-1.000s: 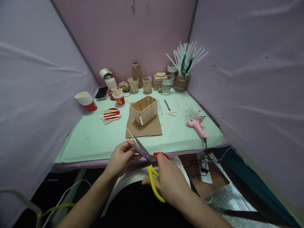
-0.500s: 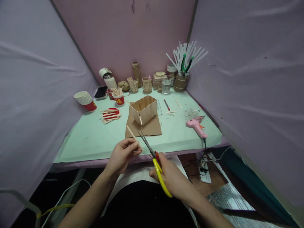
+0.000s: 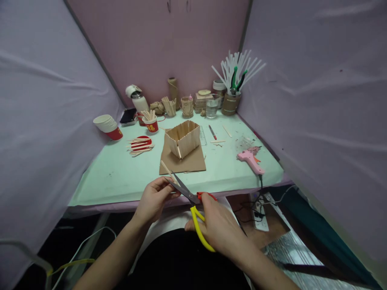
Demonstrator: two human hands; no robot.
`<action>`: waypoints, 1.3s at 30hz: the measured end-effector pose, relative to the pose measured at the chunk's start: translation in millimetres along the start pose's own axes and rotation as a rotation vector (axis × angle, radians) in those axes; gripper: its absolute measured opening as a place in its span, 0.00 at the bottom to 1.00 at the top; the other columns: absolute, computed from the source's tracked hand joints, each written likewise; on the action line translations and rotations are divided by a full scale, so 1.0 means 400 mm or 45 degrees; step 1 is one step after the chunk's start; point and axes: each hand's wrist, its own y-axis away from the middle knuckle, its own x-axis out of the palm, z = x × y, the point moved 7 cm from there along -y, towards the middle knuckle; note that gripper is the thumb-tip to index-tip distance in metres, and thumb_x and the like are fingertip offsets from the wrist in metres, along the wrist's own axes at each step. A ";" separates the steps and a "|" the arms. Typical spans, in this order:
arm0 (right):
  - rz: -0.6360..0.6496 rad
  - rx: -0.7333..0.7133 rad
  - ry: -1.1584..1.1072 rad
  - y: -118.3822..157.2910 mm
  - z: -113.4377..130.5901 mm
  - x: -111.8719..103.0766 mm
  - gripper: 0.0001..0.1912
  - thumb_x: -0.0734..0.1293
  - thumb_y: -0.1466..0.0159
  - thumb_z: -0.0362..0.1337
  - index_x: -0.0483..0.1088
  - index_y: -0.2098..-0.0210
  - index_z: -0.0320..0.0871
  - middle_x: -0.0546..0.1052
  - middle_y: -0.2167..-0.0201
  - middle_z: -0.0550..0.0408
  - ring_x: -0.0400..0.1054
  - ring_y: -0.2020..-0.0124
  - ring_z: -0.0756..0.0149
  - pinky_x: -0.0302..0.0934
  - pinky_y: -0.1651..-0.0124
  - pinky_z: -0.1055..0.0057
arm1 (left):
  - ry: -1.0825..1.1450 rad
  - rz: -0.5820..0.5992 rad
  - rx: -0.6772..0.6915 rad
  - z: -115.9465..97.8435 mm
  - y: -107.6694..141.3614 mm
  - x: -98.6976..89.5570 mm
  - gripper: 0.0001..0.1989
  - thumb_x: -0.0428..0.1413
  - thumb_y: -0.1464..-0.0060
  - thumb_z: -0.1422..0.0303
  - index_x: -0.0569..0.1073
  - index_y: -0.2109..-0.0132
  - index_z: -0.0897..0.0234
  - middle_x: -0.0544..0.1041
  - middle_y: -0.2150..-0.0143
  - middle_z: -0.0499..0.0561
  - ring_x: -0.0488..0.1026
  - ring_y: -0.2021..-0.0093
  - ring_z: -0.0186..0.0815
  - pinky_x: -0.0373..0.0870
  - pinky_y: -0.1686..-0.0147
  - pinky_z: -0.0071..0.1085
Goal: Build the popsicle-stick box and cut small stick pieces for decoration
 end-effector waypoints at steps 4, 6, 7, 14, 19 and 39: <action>0.029 0.006 0.128 0.008 0.004 0.003 0.19 0.64 0.39 0.49 0.59 0.56 0.43 0.75 0.63 0.47 0.71 0.63 0.53 0.53 0.66 0.68 | 0.006 0.011 -0.021 0.002 0.004 0.004 0.12 0.68 0.59 0.65 0.76 0.70 0.68 0.76 0.71 0.47 0.74 0.71 0.28 0.76 0.69 0.23; 0.031 0.022 0.178 0.012 0.008 0.002 0.19 0.63 0.38 0.49 0.59 0.57 0.43 0.76 0.64 0.47 0.72 0.64 0.52 0.52 0.68 0.68 | 0.010 0.018 -0.033 0.004 0.006 0.007 0.12 0.68 0.59 0.65 0.76 0.70 0.68 0.76 0.71 0.47 0.74 0.71 0.27 0.75 0.69 0.23; 0.035 0.033 0.196 0.013 0.010 0.001 0.18 0.62 0.38 0.49 0.59 0.57 0.42 0.77 0.65 0.47 0.72 0.64 0.51 0.51 0.68 0.68 | 0.012 0.021 -0.039 0.005 0.007 0.008 0.12 0.68 0.59 0.65 0.76 0.70 0.68 0.76 0.71 0.48 0.74 0.72 0.27 0.75 0.69 0.23; 0.099 0.101 0.202 0.017 0.020 0.003 0.15 0.61 0.37 0.46 0.58 0.57 0.43 0.78 0.66 0.46 0.73 0.66 0.52 0.50 0.69 0.67 | 0.047 0.039 -0.074 0.008 0.008 0.013 0.13 0.68 0.59 0.64 0.76 0.70 0.68 0.76 0.72 0.48 0.74 0.72 0.28 0.75 0.69 0.22; 0.160 0.171 0.043 0.020 0.024 0.012 0.09 0.62 0.38 0.37 0.58 0.59 0.44 0.80 0.64 0.48 0.74 0.65 0.56 0.55 0.66 0.68 | 0.078 0.020 -0.100 0.007 0.010 0.011 0.14 0.69 0.62 0.65 0.76 0.69 0.68 0.76 0.73 0.48 0.75 0.72 0.29 0.75 0.69 0.23; 0.064 0.052 -0.013 0.018 0.023 0.000 0.17 0.65 0.41 0.42 0.57 0.56 0.44 0.75 0.63 0.49 0.70 0.65 0.57 0.53 0.66 0.69 | -0.042 0.110 -0.076 0.004 0.016 0.014 0.12 0.67 0.58 0.64 0.76 0.69 0.68 0.78 0.71 0.50 0.75 0.70 0.31 0.75 0.68 0.25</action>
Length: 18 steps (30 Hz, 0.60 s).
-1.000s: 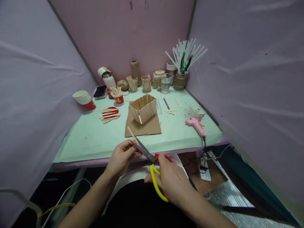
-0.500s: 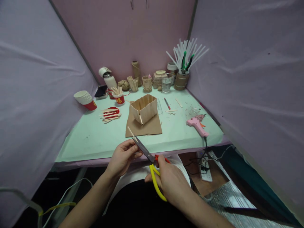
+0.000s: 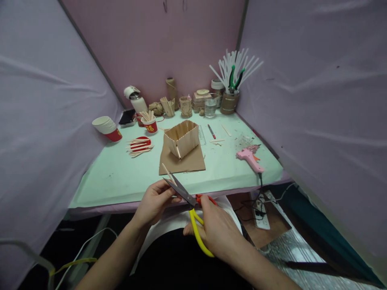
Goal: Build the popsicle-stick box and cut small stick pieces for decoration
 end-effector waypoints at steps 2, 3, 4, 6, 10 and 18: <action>-0.008 -0.004 0.026 -0.002 -0.002 0.003 0.17 0.65 0.41 0.44 0.57 0.57 0.44 0.75 0.64 0.49 0.70 0.66 0.57 0.52 0.67 0.69 | -0.009 0.025 -0.015 0.006 0.002 0.006 0.13 0.67 0.58 0.63 0.77 0.69 0.68 0.78 0.71 0.50 0.76 0.71 0.32 0.76 0.68 0.27; -0.008 0.001 0.041 -0.003 -0.004 0.004 0.17 0.65 0.41 0.44 0.57 0.58 0.44 0.75 0.65 0.49 0.70 0.67 0.57 0.52 0.68 0.70 | -0.014 0.033 -0.024 0.009 0.003 0.008 0.13 0.67 0.58 0.63 0.77 0.69 0.68 0.78 0.71 0.51 0.76 0.71 0.32 0.76 0.68 0.27; -0.009 0.006 0.060 -0.003 -0.004 0.005 0.16 0.64 0.41 0.45 0.57 0.59 0.44 0.76 0.65 0.49 0.71 0.67 0.57 0.51 0.69 0.69 | -0.018 0.037 -0.031 0.012 0.003 0.010 0.13 0.67 0.57 0.63 0.77 0.68 0.68 0.79 0.71 0.51 0.76 0.71 0.32 0.76 0.67 0.28; -0.007 0.016 0.096 -0.002 -0.003 0.004 0.15 0.63 0.40 0.46 0.57 0.60 0.44 0.76 0.67 0.49 0.71 0.68 0.56 0.50 0.69 0.69 | -0.020 0.039 -0.037 0.015 0.003 0.011 0.13 0.67 0.57 0.63 0.77 0.68 0.68 0.79 0.70 0.51 0.76 0.71 0.32 0.76 0.67 0.28; 0.026 0.038 0.125 0.001 0.000 0.000 0.14 0.63 0.39 0.45 0.57 0.60 0.44 0.76 0.68 0.49 0.72 0.67 0.55 0.50 0.69 0.69 | 0.010 0.033 -0.049 0.019 0.002 0.014 0.13 0.67 0.58 0.63 0.77 0.68 0.68 0.79 0.70 0.51 0.76 0.71 0.33 0.76 0.67 0.28; 0.020 0.075 0.154 -0.004 -0.012 0.018 0.12 0.63 0.37 0.42 0.58 0.58 0.44 0.78 0.66 0.48 0.74 0.65 0.53 0.52 0.68 0.68 | 0.025 0.038 -0.070 0.020 0.001 0.016 0.15 0.68 0.60 0.63 0.75 0.69 0.68 0.78 0.72 0.49 0.76 0.72 0.32 0.75 0.68 0.27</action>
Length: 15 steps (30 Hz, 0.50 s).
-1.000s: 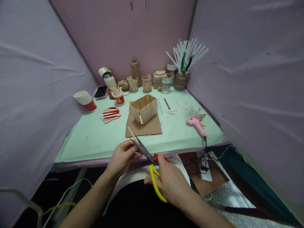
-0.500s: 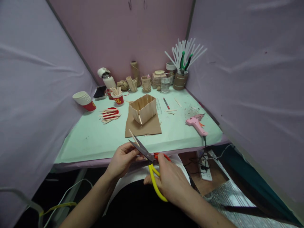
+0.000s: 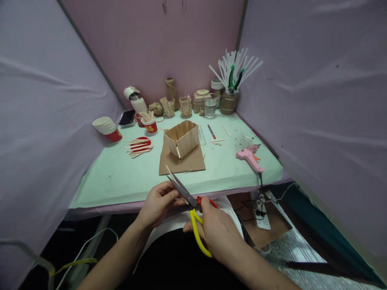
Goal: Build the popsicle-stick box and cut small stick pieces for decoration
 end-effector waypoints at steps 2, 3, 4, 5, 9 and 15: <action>0.006 0.009 0.007 0.000 -0.002 0.005 0.11 0.62 0.37 0.41 0.58 0.58 0.43 0.79 0.65 0.47 0.74 0.65 0.53 0.53 0.68 0.68 | 0.006 -0.007 -0.002 0.000 -0.001 0.000 0.15 0.68 0.61 0.63 0.75 0.70 0.68 0.78 0.72 0.50 0.76 0.72 0.32 0.75 0.68 0.27; 0.012 0.014 0.006 0.000 -0.002 0.007 0.11 0.61 0.36 0.40 0.58 0.58 0.43 0.79 0.65 0.46 0.74 0.65 0.53 0.53 0.68 0.68 | 0.009 -0.009 -0.002 0.000 -0.002 0.001 0.15 0.68 0.61 0.63 0.74 0.71 0.68 0.78 0.72 0.50 0.76 0.72 0.32 0.75 0.68 0.27; 0.017 0.020 0.006 0.000 -0.002 0.007 0.10 0.61 0.36 0.40 0.58 0.57 0.43 0.79 0.65 0.46 0.74 0.65 0.53 0.53 0.68 0.68 | 0.011 -0.008 -0.002 0.000 -0.002 0.002 0.15 0.69 0.61 0.63 0.74 0.71 0.68 0.78 0.72 0.50 0.76 0.72 0.32 0.75 0.68 0.27; 0.021 0.026 0.008 0.001 -0.002 0.006 0.10 0.60 0.35 0.40 0.58 0.57 0.43 0.79 0.65 0.45 0.74 0.65 0.54 0.53 0.68 0.69 | 0.012 -0.008 -0.001 0.000 -0.002 0.004 0.15 0.68 0.61 0.63 0.74 0.71 0.68 0.78 0.72 0.50 0.76 0.72 0.32 0.75 0.68 0.27; 0.004 0.044 -0.005 0.002 0.002 -0.005 0.09 0.61 0.35 0.39 0.58 0.57 0.44 0.79 0.64 0.46 0.75 0.65 0.57 0.54 0.68 0.70 | 0.015 -0.011 -0.008 -0.003 -0.002 0.004 0.15 0.69 0.61 0.63 0.74 0.72 0.68 0.77 0.73 0.49 0.75 0.72 0.32 0.75 0.69 0.27; -0.015 0.030 0.026 -0.003 0.006 -0.002 0.12 0.62 0.35 0.43 0.58 0.57 0.43 0.79 0.65 0.46 0.75 0.63 0.52 0.52 0.69 0.69 | 0.027 -0.081 0.086 -0.047 -0.014 -0.030 0.15 0.68 0.60 0.64 0.76 0.67 0.68 0.77 0.70 0.48 0.75 0.70 0.29 0.76 0.69 0.24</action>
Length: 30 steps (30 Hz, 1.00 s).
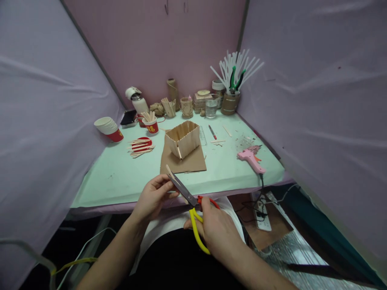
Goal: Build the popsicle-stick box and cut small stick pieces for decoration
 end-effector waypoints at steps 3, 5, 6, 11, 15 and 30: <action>-0.014 -0.007 0.043 -0.003 -0.001 0.010 0.14 0.61 0.34 0.45 0.57 0.57 0.43 0.79 0.65 0.46 0.75 0.64 0.49 0.50 0.70 0.68 | -0.005 0.001 0.018 -0.012 -0.007 -0.007 0.14 0.68 0.59 0.64 0.75 0.68 0.67 0.76 0.70 0.48 0.75 0.71 0.29 0.76 0.71 0.24; -0.038 -0.028 0.047 -0.003 0.000 0.012 0.14 0.60 0.34 0.46 0.57 0.57 0.43 0.79 0.65 0.47 0.75 0.64 0.50 0.49 0.70 0.68 | -0.003 0.008 0.015 -0.011 -0.008 -0.006 0.13 0.68 0.59 0.65 0.75 0.68 0.67 0.76 0.71 0.47 0.74 0.72 0.28 0.76 0.71 0.23; -0.048 -0.040 0.047 -0.002 0.000 0.012 0.14 0.60 0.34 0.46 0.56 0.57 0.43 0.79 0.66 0.47 0.75 0.64 0.51 0.48 0.70 0.68 | 0.001 0.010 0.016 -0.009 -0.007 -0.005 0.13 0.68 0.59 0.65 0.75 0.68 0.67 0.76 0.71 0.47 0.74 0.72 0.28 0.76 0.71 0.23; -0.100 -0.086 0.042 0.003 0.000 0.004 0.13 0.60 0.34 0.47 0.56 0.60 0.44 0.77 0.70 0.49 0.75 0.64 0.51 0.47 0.71 0.68 | 0.017 0.011 0.031 0.000 -0.001 -0.003 0.12 0.68 0.58 0.65 0.75 0.68 0.67 0.75 0.70 0.46 0.74 0.71 0.28 0.77 0.70 0.23; -0.144 -0.115 -0.007 0.002 0.000 0.003 0.12 0.61 0.35 0.45 0.55 0.62 0.45 0.76 0.69 0.50 0.74 0.64 0.52 0.48 0.70 0.68 | 0.018 -0.001 0.022 0.001 0.003 -0.008 0.13 0.68 0.58 0.65 0.75 0.69 0.68 0.75 0.70 0.47 0.74 0.71 0.27 0.76 0.70 0.23; -0.122 -0.155 -0.026 -0.001 -0.005 0.019 0.09 0.62 0.37 0.38 0.57 0.60 0.45 0.77 0.65 0.48 0.74 0.62 0.53 0.54 0.66 0.67 | 0.089 0.029 -0.032 0.015 0.007 -0.005 0.14 0.68 0.59 0.66 0.73 0.69 0.68 0.74 0.71 0.46 0.74 0.73 0.26 0.75 0.72 0.21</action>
